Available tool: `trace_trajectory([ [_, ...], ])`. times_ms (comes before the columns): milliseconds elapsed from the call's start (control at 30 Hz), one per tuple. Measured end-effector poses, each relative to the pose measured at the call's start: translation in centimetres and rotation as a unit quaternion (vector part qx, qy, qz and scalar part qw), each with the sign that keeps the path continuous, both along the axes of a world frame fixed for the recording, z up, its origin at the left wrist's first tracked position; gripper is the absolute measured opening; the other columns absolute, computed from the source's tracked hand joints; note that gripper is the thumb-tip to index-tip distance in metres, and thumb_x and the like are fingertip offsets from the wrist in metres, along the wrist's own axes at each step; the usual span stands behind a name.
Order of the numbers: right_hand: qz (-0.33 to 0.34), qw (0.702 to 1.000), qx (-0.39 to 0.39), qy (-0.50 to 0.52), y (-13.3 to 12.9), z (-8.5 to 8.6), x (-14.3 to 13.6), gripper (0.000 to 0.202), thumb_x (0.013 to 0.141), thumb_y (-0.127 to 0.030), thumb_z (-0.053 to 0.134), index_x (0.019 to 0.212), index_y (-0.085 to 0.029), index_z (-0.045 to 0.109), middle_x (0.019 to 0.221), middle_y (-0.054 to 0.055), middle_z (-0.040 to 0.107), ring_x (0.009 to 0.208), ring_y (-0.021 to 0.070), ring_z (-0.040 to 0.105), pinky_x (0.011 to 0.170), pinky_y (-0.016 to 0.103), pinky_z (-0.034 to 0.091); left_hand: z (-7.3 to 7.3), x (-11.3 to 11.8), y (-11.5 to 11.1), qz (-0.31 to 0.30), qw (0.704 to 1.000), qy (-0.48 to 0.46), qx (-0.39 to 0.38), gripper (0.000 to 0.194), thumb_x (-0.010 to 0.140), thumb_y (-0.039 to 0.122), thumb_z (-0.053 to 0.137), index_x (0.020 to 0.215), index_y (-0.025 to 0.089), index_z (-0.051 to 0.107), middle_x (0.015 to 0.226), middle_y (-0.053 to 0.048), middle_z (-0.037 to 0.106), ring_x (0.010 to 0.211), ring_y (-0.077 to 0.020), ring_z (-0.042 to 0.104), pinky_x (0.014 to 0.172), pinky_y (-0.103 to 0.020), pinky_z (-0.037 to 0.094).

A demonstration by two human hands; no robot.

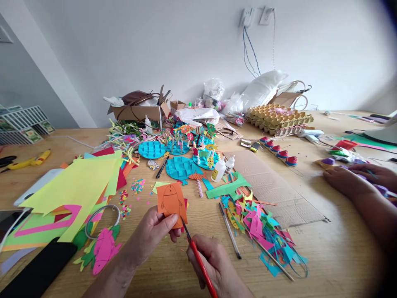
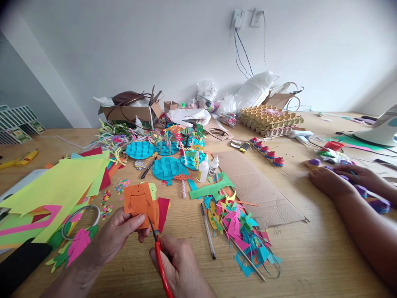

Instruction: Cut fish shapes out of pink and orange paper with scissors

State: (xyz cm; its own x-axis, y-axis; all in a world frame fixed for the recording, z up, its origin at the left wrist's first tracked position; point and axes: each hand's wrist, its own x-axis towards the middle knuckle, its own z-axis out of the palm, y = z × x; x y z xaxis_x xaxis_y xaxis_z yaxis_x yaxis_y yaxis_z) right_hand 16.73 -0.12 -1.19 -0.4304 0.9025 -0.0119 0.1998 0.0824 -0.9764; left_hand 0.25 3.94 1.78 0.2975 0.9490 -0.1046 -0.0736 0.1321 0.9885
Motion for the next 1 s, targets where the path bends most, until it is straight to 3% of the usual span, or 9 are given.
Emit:
trace_trajectory([
  [467,-0.002,1.000,0.014,-0.022,0.05,-0.31,0.29,0.040,0.090,-0.042,0.045,0.059,-0.020,0.033,0.053,-0.006,0.026,0.045,0.0075,0.026,0.041,0.020,0.021,0.42,-0.43,0.51,-0.036,0.999,0.040,0.004,0.023,0.076,0.032,0.055,0.060,0.015,0.060,0.053,-0.001,0.058,0.049,-0.0124,0.051,0.048,-0.023,0.042],
  [1000,-0.006,0.999,0.036,-0.011,0.10,-0.57,0.23,0.036,0.091,-0.038,0.039,0.060,-0.020,0.033,0.051,-0.007,0.024,0.045,0.0078,0.026,0.042,0.020,0.022,-0.24,0.29,0.32,-0.016,0.999,0.046,0.006,0.026,0.079,0.034,0.050,0.060,0.016,0.055,0.050,0.002,0.054,0.047,-0.0116,0.048,0.047,-0.023,0.040],
])
